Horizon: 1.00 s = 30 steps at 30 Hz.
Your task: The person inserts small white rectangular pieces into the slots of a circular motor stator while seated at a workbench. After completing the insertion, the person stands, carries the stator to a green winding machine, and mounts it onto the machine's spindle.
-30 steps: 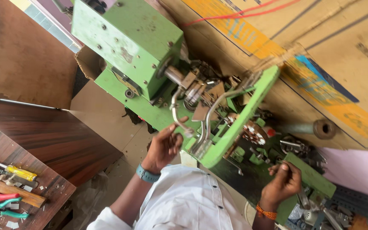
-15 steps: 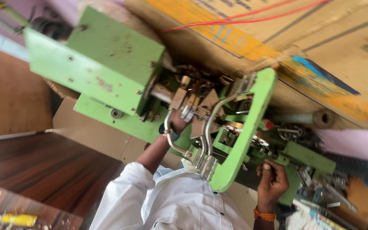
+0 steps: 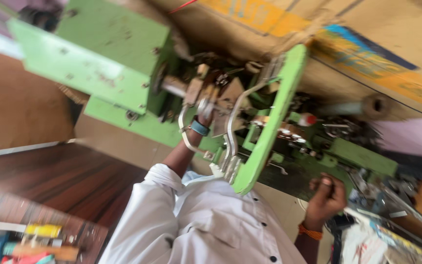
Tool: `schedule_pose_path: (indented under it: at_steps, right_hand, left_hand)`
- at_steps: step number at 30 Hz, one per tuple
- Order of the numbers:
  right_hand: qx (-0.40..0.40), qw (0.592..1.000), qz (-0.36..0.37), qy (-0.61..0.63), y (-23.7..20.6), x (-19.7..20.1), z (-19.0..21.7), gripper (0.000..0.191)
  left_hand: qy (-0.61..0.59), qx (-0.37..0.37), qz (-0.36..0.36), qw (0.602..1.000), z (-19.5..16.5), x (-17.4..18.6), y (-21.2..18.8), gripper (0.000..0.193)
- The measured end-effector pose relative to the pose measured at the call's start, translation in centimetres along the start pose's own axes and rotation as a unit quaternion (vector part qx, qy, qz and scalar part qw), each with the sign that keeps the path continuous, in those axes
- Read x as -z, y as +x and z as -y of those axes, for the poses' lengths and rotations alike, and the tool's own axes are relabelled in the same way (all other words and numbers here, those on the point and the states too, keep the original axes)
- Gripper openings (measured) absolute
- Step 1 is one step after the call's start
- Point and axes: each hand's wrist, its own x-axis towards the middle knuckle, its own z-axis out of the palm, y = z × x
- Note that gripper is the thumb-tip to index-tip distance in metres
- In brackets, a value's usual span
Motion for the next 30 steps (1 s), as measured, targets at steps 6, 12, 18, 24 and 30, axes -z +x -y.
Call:
schedule_pose_path:
  at_steps: [6,12,18,24,30]
  right_hand:
    - [0.018,0.997,0.029,0.070,1.7,1.4,-2.7,0.024]
    - [0.043,0.985,0.104,0.131,5.6,0.7,-4.9,0.030]
    - [-0.010,0.935,0.263,0.240,6.3,-0.4,-5.4,0.031]
    - [-0.119,0.831,0.441,0.316,2.8,-1.0,-4.6,0.033]
    - [-0.260,0.709,0.565,0.332,-1.3,-0.3,-3.9,0.059]
  left_hand:
    - [-0.157,-0.018,-0.200,0.967,-2.0,4.0,-6.7,0.039]
    - [-0.212,0.093,-0.288,0.929,-0.9,7.1,-19.6,0.042]
    - [-0.609,0.134,-0.253,0.739,-0.2,4.9,-33.5,0.033]
    - [-0.507,0.073,-0.222,0.830,-6.7,1.2,-39.1,0.038]
    - [-0.108,-0.058,-0.073,0.990,-11.6,-0.9,-37.0,0.053]
